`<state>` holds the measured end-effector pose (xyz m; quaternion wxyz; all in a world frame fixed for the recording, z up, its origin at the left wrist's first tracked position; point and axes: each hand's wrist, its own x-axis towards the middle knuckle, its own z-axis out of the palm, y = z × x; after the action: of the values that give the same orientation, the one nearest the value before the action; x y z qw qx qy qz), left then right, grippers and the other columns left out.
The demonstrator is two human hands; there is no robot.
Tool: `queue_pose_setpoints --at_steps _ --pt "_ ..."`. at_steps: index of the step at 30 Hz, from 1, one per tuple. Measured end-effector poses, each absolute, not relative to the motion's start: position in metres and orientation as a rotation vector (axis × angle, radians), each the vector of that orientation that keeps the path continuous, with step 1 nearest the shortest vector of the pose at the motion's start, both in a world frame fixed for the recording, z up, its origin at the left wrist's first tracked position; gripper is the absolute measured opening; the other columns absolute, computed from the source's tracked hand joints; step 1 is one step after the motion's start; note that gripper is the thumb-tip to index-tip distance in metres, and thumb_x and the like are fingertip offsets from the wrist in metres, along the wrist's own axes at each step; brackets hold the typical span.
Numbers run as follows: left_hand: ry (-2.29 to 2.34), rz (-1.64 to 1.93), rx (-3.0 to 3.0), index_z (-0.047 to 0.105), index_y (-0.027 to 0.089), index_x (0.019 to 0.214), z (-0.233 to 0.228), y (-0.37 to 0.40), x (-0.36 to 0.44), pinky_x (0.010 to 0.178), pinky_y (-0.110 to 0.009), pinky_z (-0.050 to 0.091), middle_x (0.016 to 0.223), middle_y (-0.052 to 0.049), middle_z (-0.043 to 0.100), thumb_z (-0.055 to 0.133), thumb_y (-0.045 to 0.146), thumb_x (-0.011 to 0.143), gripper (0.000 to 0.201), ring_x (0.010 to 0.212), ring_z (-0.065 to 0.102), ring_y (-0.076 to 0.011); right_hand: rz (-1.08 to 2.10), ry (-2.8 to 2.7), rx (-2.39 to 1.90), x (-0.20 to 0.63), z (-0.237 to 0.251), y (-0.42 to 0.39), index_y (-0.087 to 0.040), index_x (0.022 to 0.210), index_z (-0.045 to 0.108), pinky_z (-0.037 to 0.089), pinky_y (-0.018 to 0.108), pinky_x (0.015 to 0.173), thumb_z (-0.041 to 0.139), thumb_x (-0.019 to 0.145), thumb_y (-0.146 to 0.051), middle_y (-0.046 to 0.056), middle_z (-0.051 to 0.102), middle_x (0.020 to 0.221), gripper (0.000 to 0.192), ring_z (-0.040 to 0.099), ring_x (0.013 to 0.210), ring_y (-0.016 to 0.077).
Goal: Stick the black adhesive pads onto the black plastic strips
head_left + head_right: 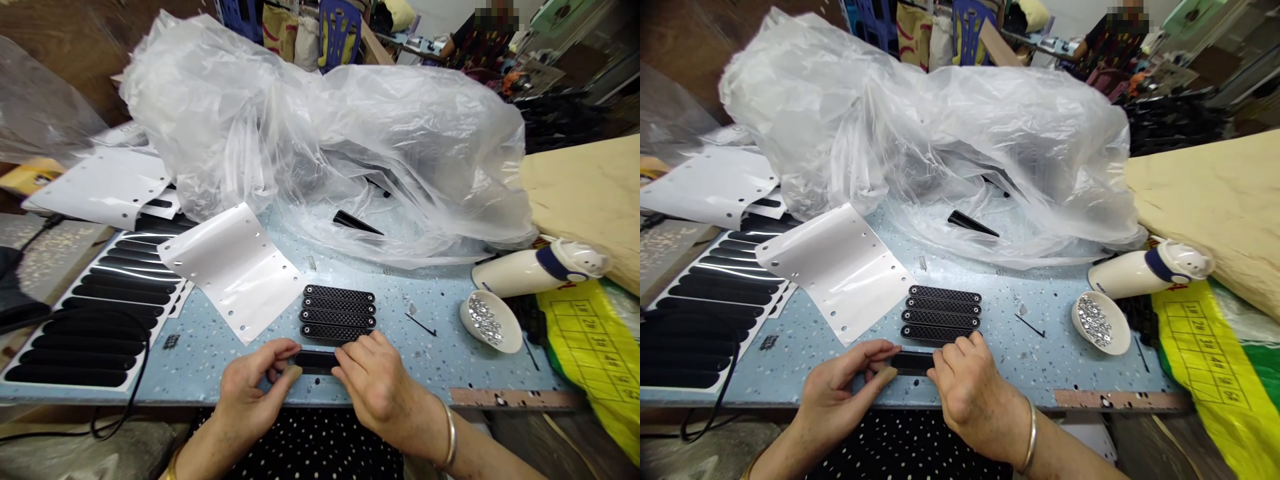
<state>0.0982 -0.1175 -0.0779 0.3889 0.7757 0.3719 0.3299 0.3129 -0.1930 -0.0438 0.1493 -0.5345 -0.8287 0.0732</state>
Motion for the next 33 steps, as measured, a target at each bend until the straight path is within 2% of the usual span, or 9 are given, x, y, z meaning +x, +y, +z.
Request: queue_pose_setpoints --at_steps 5,9,13,17,26,30,33 --pt "0.952 0.818 2.012 0.069 0.018 0.1 -0.075 -0.117 0.098 0.053 -0.021 0.059 0.079 -0.003 0.078 0.064 0.017 0.083 0.018 0.056 0.069 -0.0117 0.21 -2.345 -1.554 0.313 -0.043 -0.192 -0.011 0.102 0.065 0.035 0.039 0.066 0.05 0.092 -0.011 0.009 0.063 0.08 0.018 0.05 0.073 0.022" --pt "0.874 0.869 2.067 0.071 0.02 0.097 -0.073 -0.115 0.099 0.061 -0.022 0.061 0.084 -0.003 0.079 0.062 0.014 0.084 0.017 0.067 0.073 -0.0136 0.192 -2.341 -1.577 0.312 -0.043 -0.192 -0.011 0.101 0.065 0.036 0.039 0.067 0.05 0.092 -0.011 0.008 0.062 0.077 0.018 0.05 0.072 0.0217" --pt "0.95 0.83 1.992 0.067 0.019 0.104 -0.077 -0.117 0.099 0.055 -0.021 0.061 0.083 -0.003 0.079 0.063 0.016 0.083 0.021 0.059 0.071 -0.0124 0.198 -2.346 -1.578 0.312 -0.043 -0.192 -0.011 0.102 0.066 0.036 0.038 0.066 0.05 0.092 -0.011 0.007 0.062 0.077 0.018 0.05 0.072 0.0217" --pt "0.959 0.84 1.934 0.063 0.018 0.108 -0.081 -0.12 0.099 0.058 -0.021 0.062 0.09 -0.005 0.079 0.064 0.016 0.083 0.026 0.064 0.073 -0.0135 0.215 -2.341 -1.577 0.312 -0.043 -0.193 -0.011 0.103 0.066 0.036 0.039 0.066 0.05 0.093 -0.01 0.008 0.063 0.079 0.019 0.05 0.073 0.0221" --pt "0.954 0.87 1.945 0.066 0.018 0.106 -0.077 -0.118 0.1 0.057 -0.021 0.062 0.088 -0.005 0.079 0.065 0.015 0.082 0.024 0.063 0.073 -0.0134 0.201 -2.351 -1.575 0.311 -0.045 -0.195 -0.01 0.101 0.067 0.037 0.04 0.068 0.051 0.091 -0.01 0.009 0.063 0.078 0.019 0.051 0.074 0.0227" --pt "0.945 0.868 1.999 0.07 0.019 0.1 -0.074 -0.117 0.1 0.054 -0.02 0.061 0.08 -0.003 0.079 0.065 0.015 0.082 0.019 0.058 0.071 -0.0125 0.186 -2.363 -1.59 0.311 -0.045 -0.196 -0.009 0.103 0.067 0.036 0.04 0.067 0.05 0.092 -0.012 0.009 0.062 0.077 0.02 0.05 0.074 0.0229" --pt "0.873 0.892 2.051 0.072 0.021 0.097 -0.071 -0.115 0.101 0.064 -0.022 0.063 0.084 -0.002 0.079 0.063 0.012 0.083 0.019 0.068 0.075 -0.0141 0.183 -2.364 -1.609 0.31 -0.044 -0.195 -0.009 0.099 0.067 0.035 0.04 0.066 0.05 0.092 -0.012 0.009 0.061 0.075 0.019 0.049 0.072 0.0225"
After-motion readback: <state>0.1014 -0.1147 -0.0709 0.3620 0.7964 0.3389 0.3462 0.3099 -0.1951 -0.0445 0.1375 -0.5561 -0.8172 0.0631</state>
